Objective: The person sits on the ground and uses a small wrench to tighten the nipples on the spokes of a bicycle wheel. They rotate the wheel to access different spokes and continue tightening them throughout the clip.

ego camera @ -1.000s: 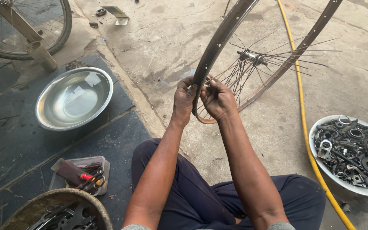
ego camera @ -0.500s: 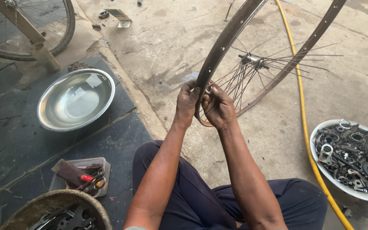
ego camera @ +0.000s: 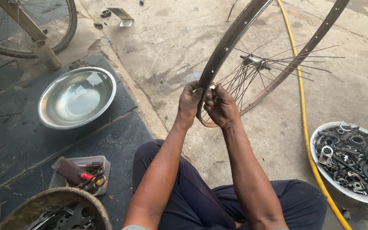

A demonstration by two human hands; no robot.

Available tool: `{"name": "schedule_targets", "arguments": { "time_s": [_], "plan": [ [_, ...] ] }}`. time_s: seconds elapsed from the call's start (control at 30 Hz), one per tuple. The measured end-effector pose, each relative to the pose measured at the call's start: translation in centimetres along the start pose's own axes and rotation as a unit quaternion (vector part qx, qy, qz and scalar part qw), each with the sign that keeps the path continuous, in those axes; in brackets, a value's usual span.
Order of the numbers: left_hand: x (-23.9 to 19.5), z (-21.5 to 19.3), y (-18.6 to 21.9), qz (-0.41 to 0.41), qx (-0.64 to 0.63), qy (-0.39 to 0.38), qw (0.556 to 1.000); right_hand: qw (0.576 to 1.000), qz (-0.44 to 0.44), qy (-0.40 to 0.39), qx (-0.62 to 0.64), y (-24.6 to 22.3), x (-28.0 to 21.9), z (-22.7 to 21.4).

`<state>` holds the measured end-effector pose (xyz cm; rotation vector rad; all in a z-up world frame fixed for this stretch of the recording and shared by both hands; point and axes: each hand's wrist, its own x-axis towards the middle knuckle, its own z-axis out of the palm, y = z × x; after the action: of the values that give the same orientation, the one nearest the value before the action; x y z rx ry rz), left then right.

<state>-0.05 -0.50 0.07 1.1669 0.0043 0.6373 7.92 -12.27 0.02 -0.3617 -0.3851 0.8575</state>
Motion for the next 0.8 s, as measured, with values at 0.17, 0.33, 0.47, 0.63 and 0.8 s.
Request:
{"name": "schedule_targets", "arguments": {
  "time_s": [0.17,0.33,0.47,0.63,0.8],
  "plan": [
    [0.0,0.0,0.0,0.011,0.007,0.008,1.000,0.992,0.018,0.095,-0.087,-0.7,-0.4,1.9],
    [-0.1,0.0,0.1,-0.003,0.012,0.007,1.000,0.968,0.003,0.145,-0.204,-1.2,0.3,2.1],
    [-0.2,0.0,0.3,-0.002,0.035,0.001,0.999,0.954,0.018,0.169,-0.246,-1.4,0.6,1.7],
    [-0.5,-0.2,0.0,-0.005,0.042,-0.001,0.999,0.938,-0.005,0.170,-0.301,-1.4,0.8,1.5],
    [-0.4,-0.2,-0.2,-0.007,0.043,0.005,0.999,0.927,0.012,0.178,-0.329,-2.2,0.8,1.8]
  ]
}}
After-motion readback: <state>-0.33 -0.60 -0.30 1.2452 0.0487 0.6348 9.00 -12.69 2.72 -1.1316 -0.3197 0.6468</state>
